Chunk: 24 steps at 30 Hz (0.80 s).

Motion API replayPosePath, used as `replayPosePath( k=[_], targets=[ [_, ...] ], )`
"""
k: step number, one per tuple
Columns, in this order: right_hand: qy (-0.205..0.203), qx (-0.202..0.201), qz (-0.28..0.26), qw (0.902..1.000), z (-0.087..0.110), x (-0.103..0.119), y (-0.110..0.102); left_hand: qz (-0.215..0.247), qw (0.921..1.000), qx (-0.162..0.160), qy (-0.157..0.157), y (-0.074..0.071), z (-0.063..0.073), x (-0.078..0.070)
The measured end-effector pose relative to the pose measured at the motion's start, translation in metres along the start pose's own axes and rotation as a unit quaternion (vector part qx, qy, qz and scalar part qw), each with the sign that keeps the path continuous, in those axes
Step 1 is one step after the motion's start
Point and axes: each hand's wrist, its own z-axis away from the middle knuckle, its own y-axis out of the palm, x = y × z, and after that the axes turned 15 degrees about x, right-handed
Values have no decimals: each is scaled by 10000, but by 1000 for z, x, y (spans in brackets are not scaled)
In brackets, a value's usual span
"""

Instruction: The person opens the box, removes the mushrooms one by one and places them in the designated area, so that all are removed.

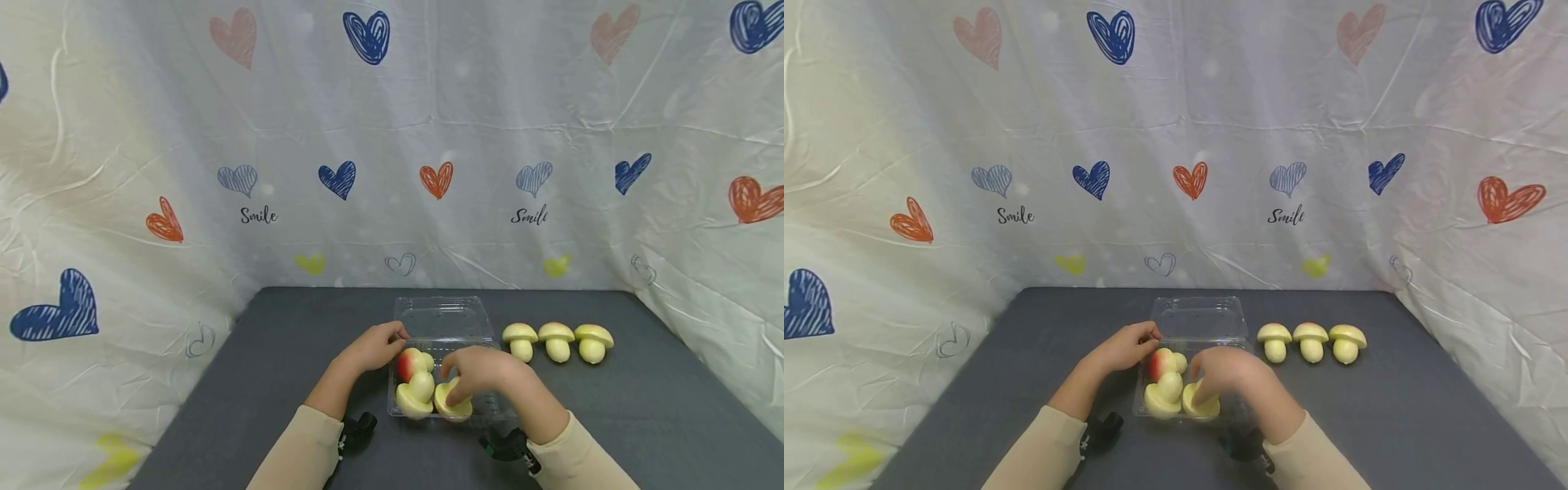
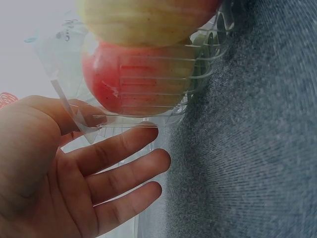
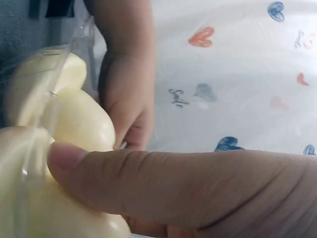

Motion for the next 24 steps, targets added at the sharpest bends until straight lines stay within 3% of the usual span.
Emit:
replayPosePath(
  k=[11, 17, 24],
  targets=[
    [117, 291, 230, 9992, -5, 2, 3, -9, 10000, 3, 42, -1, 0, 0],
    [-64, 449, 564, 9974, 0, 1, 1, -49, 10000, -16, 8, 0, 0, 0],
    [-85, 270, 132, 9995, 6, -4, -5, -28, 10000, -24, 58, 0, 1, -1]
  ],
)
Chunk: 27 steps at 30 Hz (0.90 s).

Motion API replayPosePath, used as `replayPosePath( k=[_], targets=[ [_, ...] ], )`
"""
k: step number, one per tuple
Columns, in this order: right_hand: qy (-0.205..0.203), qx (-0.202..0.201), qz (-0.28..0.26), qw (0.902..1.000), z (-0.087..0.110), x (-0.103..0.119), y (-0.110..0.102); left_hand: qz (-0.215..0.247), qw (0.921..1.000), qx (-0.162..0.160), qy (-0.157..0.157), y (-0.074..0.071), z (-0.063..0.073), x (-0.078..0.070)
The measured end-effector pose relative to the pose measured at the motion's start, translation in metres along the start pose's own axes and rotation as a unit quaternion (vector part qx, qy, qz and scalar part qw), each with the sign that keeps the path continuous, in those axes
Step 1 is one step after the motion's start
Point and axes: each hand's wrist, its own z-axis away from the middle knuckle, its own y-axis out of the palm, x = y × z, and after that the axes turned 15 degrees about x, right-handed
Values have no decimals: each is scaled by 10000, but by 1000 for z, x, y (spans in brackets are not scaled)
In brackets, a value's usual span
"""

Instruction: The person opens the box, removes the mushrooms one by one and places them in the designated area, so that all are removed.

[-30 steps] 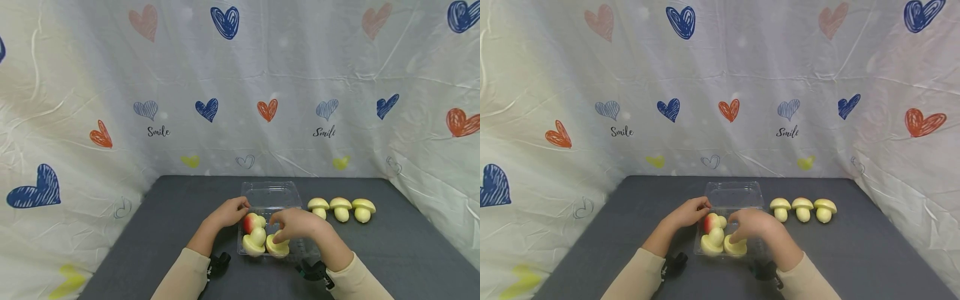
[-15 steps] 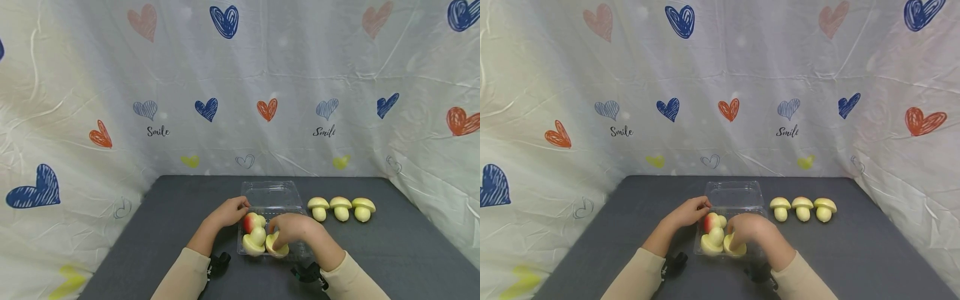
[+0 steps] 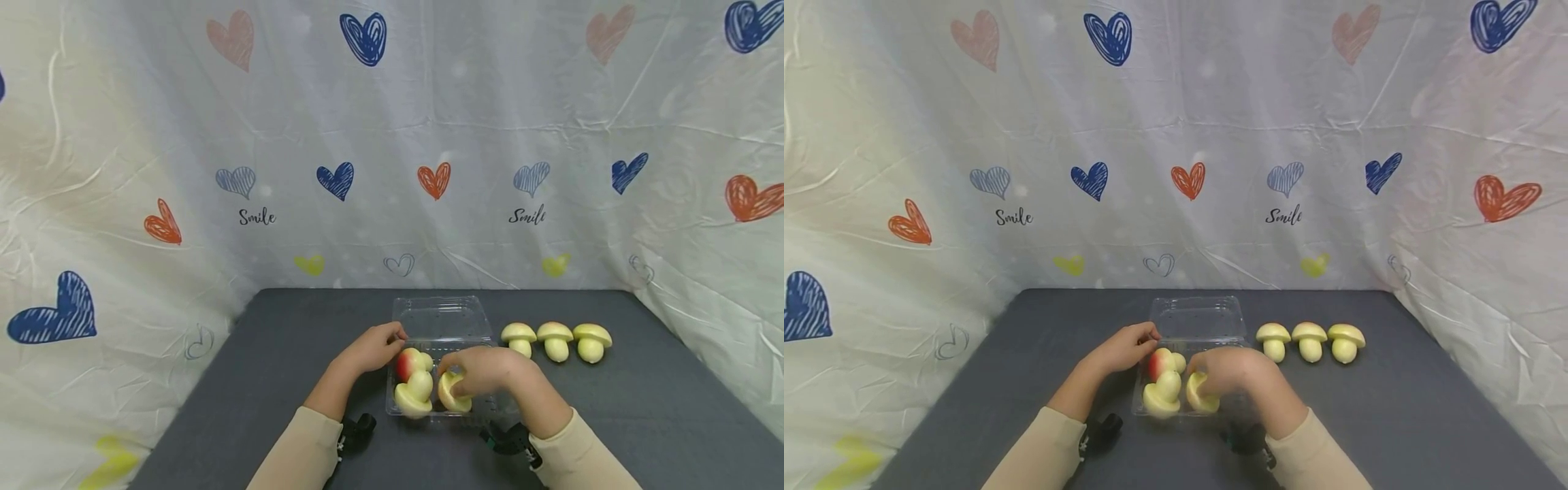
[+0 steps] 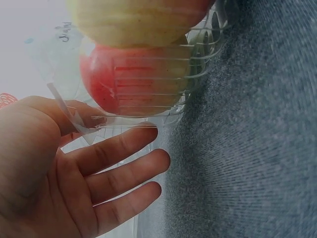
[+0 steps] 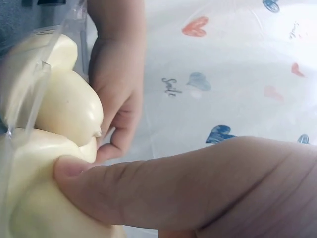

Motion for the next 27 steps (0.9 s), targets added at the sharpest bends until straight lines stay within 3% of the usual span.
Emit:
replayPosePath(
  k=[9, 19, 27],
  targets=[
    [-138, -307, -330, 9989, 4, -6, -5, -50, 10000, -13, -37, 0, 1, -2],
    [-660, -641, -56, 9957, 13, -11, -10, -17, 10000, 21, -15, -1, 2, -3],
    [-500, -866, -544, 9935, 23, -19, -14, -32, 10000, 0, 29, -1, 2, -2]
  ],
)
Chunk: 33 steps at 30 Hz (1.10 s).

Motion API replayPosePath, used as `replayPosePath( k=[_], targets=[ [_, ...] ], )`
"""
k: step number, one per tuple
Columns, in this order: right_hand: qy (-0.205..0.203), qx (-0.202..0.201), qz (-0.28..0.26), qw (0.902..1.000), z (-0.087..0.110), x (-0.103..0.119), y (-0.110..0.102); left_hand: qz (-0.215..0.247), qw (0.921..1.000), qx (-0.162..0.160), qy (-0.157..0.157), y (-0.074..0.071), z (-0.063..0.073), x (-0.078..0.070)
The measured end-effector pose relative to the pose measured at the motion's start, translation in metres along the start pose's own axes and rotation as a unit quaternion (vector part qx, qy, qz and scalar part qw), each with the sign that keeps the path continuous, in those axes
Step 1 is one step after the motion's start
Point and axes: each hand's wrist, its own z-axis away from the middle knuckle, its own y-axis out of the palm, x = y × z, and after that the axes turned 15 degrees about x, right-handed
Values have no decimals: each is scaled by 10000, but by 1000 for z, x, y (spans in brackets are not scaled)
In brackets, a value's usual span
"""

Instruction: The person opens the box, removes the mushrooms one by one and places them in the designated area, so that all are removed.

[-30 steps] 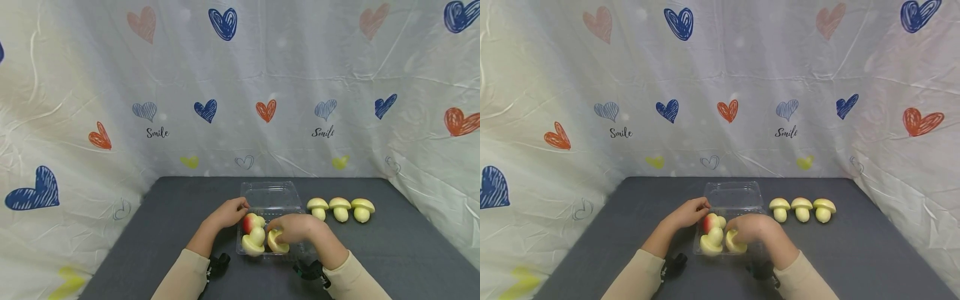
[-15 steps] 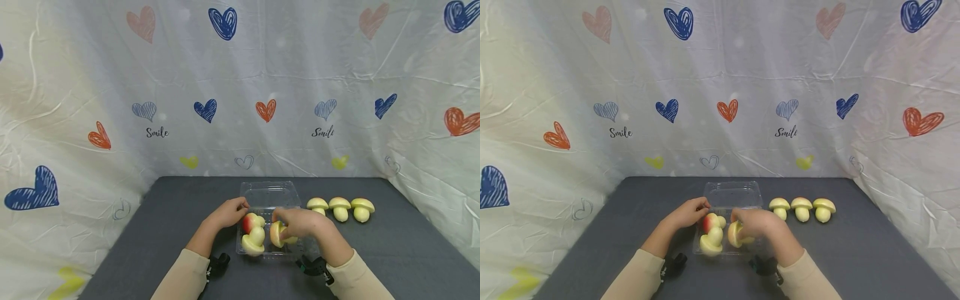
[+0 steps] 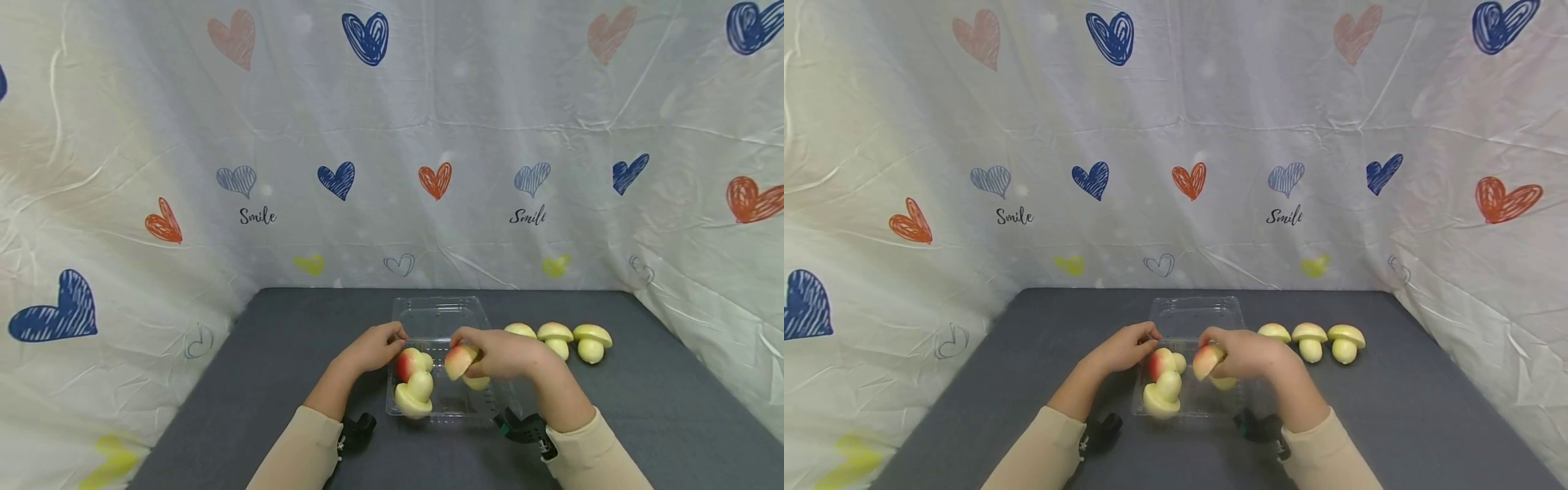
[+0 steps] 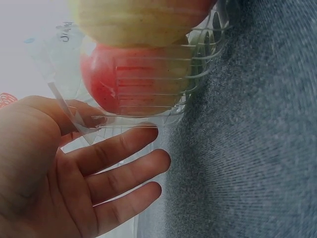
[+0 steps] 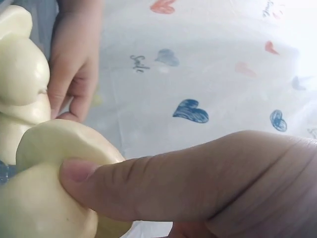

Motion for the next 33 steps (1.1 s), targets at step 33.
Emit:
replayPosePath(
  k=[33],
  targets=[
    [-340, -607, -761, 9947, 45, -32, -29, -48, 10000, 29, 22, 0, -1, 1]
  ],
)
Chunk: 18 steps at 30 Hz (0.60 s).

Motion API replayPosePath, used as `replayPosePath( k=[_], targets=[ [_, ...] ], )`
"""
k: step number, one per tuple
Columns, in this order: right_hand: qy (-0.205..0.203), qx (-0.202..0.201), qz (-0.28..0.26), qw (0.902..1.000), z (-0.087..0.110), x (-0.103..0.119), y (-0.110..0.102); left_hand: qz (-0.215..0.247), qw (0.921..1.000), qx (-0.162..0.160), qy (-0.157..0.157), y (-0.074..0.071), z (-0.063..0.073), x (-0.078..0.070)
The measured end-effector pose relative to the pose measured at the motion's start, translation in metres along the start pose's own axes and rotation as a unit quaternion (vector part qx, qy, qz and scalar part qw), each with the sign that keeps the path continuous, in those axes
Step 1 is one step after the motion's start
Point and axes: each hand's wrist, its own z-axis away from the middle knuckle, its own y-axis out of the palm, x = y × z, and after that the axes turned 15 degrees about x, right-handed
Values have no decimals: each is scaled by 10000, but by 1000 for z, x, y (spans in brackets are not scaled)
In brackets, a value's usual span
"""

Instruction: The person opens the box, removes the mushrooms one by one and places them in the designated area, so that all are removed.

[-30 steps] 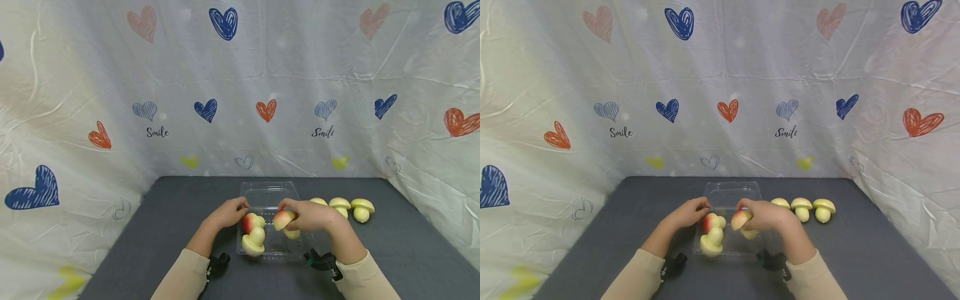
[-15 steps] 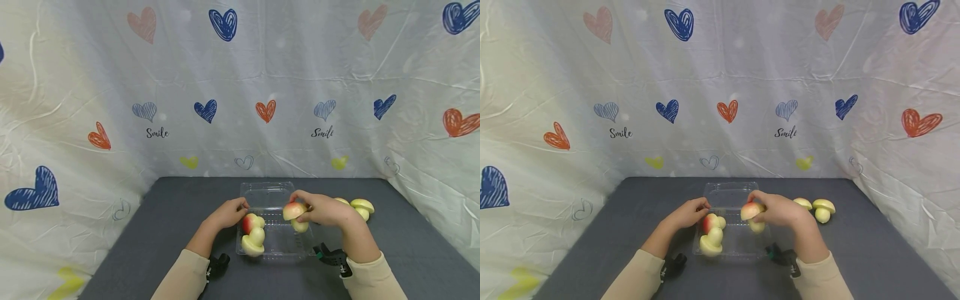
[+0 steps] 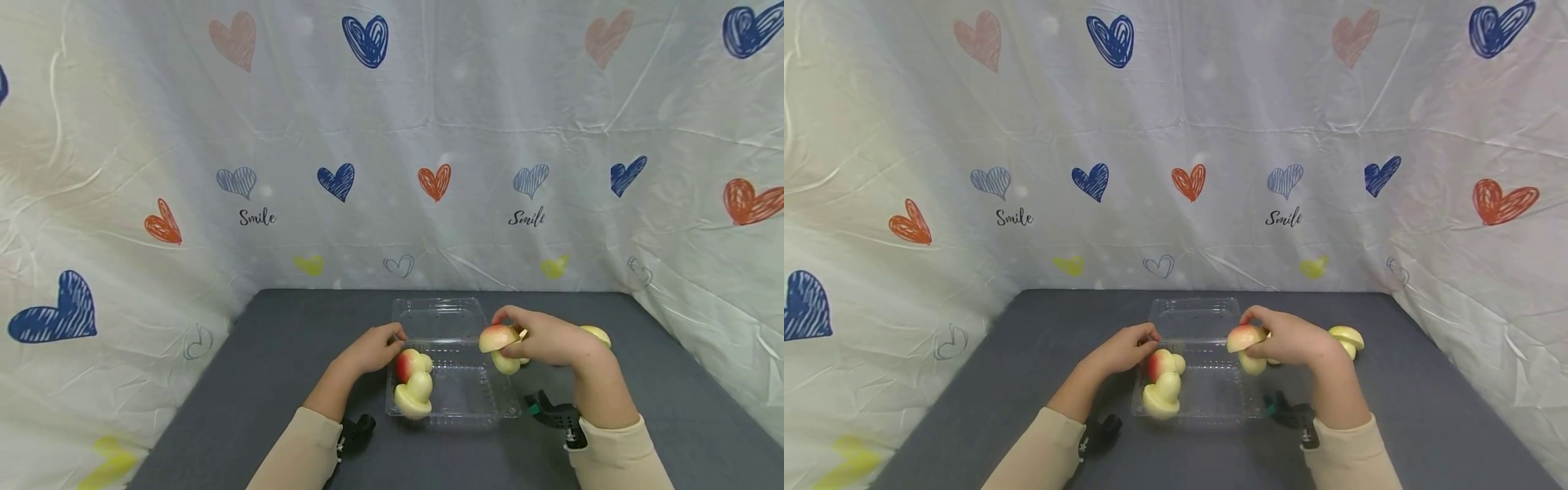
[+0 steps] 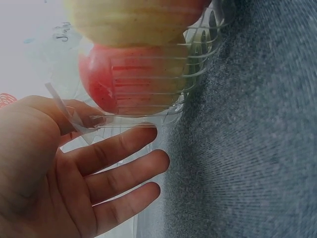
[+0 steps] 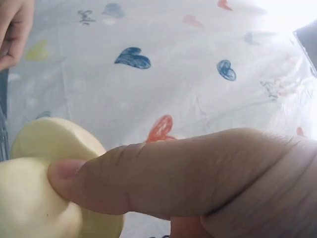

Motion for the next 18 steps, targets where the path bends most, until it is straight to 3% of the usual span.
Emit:
replayPosePath(
  k=[9, 18],
  targets=[
    [681, -128, -138, 9975, 7, -12, -5, -30, 10000, -54, -12, 0, 0, 0],
    [1566, -124, -87, 9876, 9, -25, -10, -35, 10000, -38, -46, 1, 0, -1]
  ],
)
